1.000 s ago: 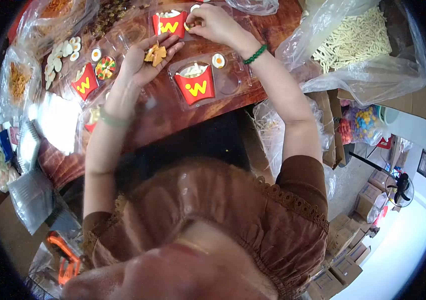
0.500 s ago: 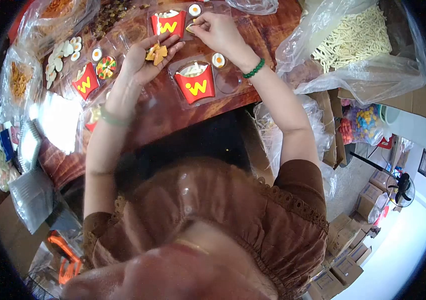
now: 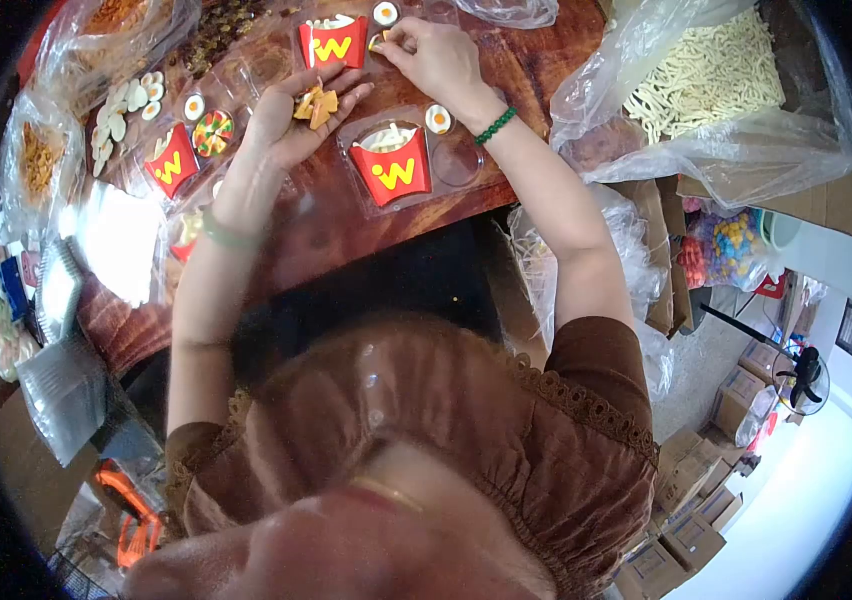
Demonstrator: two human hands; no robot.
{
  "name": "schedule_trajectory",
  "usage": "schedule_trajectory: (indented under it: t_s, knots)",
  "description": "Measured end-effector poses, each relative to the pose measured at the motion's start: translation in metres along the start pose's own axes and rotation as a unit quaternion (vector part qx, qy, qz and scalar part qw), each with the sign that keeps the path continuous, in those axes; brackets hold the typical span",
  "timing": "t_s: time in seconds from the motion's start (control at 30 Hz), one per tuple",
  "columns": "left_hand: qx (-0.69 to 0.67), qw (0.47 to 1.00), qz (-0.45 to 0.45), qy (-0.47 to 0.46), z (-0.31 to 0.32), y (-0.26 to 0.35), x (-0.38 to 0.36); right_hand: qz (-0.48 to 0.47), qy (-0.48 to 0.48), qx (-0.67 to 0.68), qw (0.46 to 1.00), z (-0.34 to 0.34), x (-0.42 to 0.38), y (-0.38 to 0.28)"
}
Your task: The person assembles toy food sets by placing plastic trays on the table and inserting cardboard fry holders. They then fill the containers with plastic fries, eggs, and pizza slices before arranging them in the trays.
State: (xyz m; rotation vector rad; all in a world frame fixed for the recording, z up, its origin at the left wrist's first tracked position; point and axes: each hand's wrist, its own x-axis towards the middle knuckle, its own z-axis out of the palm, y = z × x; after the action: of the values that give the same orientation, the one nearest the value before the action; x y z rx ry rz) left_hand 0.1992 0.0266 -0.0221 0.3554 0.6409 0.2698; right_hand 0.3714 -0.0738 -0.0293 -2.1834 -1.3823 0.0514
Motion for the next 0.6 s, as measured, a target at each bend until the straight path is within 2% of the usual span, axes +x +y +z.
schedule_trajectory:
  t_s: [0.13, 0.2, 0.23, 0.3, 0.33, 0.37, 0.4, 0.43, 0.47, 0.53, 0.57, 0.6]
  knots:
    - [-0.058, 0.997, -0.015, -0.046, -0.002, 0.0, -0.004, 0.06, -0.044, -0.028, 0.997, -0.007, 0.004, -0.009]
    - [-0.083, 0.995, -0.015, -0.058, 0.0, 0.0, -0.006, -0.071, -0.001, 0.163, 0.984, 0.001, 0.001, 0.007]
    - [-0.079, 0.996, -0.002, -0.049, 0.0, -0.001, -0.006, -0.078, -0.068, 0.235, 0.966, -0.013, -0.005, -0.011]
    - [-0.074, 0.997, 0.005, -0.038, -0.002, -0.004, -0.005, -0.149, -0.141, 0.218, 0.954, -0.023, -0.009, -0.026]
    - [-0.072, 0.995, -0.006, -0.069, -0.005, -0.006, -0.001, -0.138, -0.188, 0.236, 0.943, -0.023, -0.012, -0.032]
    - [-0.07, 0.992, -0.016, -0.101, -0.006, -0.006, 0.002, -0.137, -0.186, 0.235, 0.944, -0.024, -0.014, -0.032]
    - [-0.07, 0.992, -0.016, -0.102, 0.0, -0.007, -0.003, -0.09, -0.211, 0.288, 0.93, -0.024, -0.015, -0.031]
    - [-0.057, 0.996, -0.01, -0.066, 0.009, -0.007, -0.012, -0.042, -0.236, 0.341, 0.909, -0.024, -0.015, -0.032]
    - [-0.044, 0.999, -0.005, -0.029, 0.013, -0.007, -0.017, -0.043, -0.236, 0.341, 0.909, -0.026, -0.016, -0.033]
    - [-0.017, 0.998, -0.034, -0.051, 0.007, -0.005, -0.018, 0.008, -0.193, 0.452, 0.871, -0.034, -0.02, -0.037]
    - [0.011, 0.995, -0.063, -0.075, 0.005, -0.005, -0.017, 0.008, -0.193, 0.452, 0.871, -0.035, -0.019, -0.033]
    - [0.011, 0.995, -0.063, -0.076, 0.002, -0.007, -0.014, -0.038, -0.171, 0.394, 0.902, -0.037, -0.018, -0.029]
